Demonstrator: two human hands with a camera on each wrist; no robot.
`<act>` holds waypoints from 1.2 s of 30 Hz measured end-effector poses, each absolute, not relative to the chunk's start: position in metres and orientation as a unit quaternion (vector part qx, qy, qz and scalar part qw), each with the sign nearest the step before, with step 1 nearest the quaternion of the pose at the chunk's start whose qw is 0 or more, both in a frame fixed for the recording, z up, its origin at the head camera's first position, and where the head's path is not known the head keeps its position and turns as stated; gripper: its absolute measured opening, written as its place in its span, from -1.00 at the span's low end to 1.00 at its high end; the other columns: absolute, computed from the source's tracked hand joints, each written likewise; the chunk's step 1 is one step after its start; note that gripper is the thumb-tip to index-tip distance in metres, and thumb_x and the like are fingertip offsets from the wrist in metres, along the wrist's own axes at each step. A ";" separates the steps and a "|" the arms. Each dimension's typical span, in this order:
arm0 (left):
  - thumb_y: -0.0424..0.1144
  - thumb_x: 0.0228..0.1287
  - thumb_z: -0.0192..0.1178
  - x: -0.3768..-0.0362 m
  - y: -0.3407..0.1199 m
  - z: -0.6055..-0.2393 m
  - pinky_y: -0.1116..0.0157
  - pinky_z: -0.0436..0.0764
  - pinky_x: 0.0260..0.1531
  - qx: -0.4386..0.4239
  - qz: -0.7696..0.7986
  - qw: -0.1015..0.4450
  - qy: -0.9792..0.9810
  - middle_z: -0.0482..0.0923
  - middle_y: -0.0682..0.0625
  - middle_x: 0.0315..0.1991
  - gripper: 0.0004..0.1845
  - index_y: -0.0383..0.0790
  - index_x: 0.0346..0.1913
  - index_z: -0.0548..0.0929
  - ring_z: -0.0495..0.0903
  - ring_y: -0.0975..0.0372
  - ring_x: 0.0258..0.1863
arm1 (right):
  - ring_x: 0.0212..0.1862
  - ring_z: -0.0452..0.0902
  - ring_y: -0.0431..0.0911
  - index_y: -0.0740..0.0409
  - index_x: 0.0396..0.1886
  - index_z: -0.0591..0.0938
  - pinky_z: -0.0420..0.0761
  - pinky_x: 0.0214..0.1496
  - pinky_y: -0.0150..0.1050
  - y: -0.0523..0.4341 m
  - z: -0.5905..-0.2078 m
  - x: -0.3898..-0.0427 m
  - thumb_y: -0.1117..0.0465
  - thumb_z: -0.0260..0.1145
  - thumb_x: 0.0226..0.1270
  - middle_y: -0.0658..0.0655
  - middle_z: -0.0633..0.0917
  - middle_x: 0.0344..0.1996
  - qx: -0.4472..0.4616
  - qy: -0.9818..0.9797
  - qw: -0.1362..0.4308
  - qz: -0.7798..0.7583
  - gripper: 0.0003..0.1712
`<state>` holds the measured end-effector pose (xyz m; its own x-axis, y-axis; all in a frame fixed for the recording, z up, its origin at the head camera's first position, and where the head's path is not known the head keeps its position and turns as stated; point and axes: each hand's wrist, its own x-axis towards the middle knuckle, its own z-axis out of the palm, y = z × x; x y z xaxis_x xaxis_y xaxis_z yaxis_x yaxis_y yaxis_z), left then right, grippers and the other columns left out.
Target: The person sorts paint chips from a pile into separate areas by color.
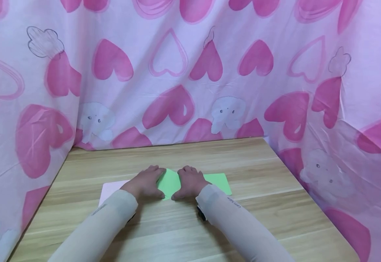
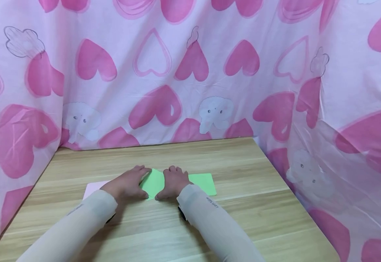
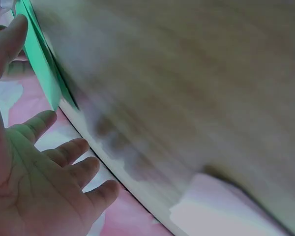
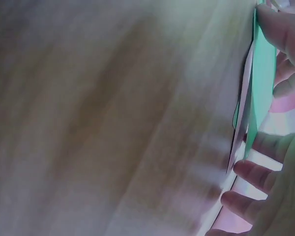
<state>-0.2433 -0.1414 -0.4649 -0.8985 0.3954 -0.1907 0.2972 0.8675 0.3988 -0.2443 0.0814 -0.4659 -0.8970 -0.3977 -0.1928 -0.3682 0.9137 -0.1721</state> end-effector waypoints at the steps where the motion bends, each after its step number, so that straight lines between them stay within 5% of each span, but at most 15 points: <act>1: 0.07 -0.03 0.65 -0.243 -0.140 -0.464 -0.25 0.26 0.54 0.181 0.179 0.135 0.958 0.17 -0.22 0.65 0.11 -0.03 0.61 0.33 0.07 -0.16 0.66 | 0.48 0.34 0.08 0.03 0.48 0.47 0.40 0.49 0.25 0.082 -0.465 -0.245 -0.45 0.55 -0.03 0.09 0.48 0.41 -0.198 0.971 0.117 -0.069 0.14; 11: 0.06 -0.09 0.68 -0.246 -0.132 -0.454 -0.23 0.03 0.63 0.190 0.132 0.149 0.961 0.10 -0.20 0.68 0.23 -0.02 0.66 0.23 -0.03 -0.16 0.69 | 0.50 0.31 0.09 -0.16 0.60 0.36 0.39 0.49 0.30 0.087 -0.467 -0.251 -0.33 0.55 -0.04 0.08 0.45 0.45 -0.207 0.968 0.126 -0.070 0.16; 25: 0.20 -0.10 0.66 -0.250 -0.132 -0.451 -0.28 0.11 0.59 0.209 0.144 0.111 0.961 0.23 -0.26 0.62 0.15 -0.16 0.56 0.38 0.08 -0.22 0.65 | 0.56 0.27 0.08 -0.06 0.62 0.30 0.31 0.54 0.35 0.094 -0.460 -0.252 -0.46 0.61 -0.12 0.09 0.41 0.51 -0.205 0.968 0.120 -0.086 0.33; 36: 0.18 -0.05 0.55 -0.255 -0.112 -0.445 -0.21 0.24 0.57 0.213 0.170 0.061 0.960 0.28 -0.25 0.59 0.06 -0.22 0.51 0.42 0.14 -0.19 0.63 | 0.48 0.34 0.04 -0.05 0.61 0.32 0.36 0.51 0.33 0.120 -0.440 -0.258 -0.32 0.62 -0.10 0.07 0.43 0.49 -0.205 0.967 0.106 -0.109 0.26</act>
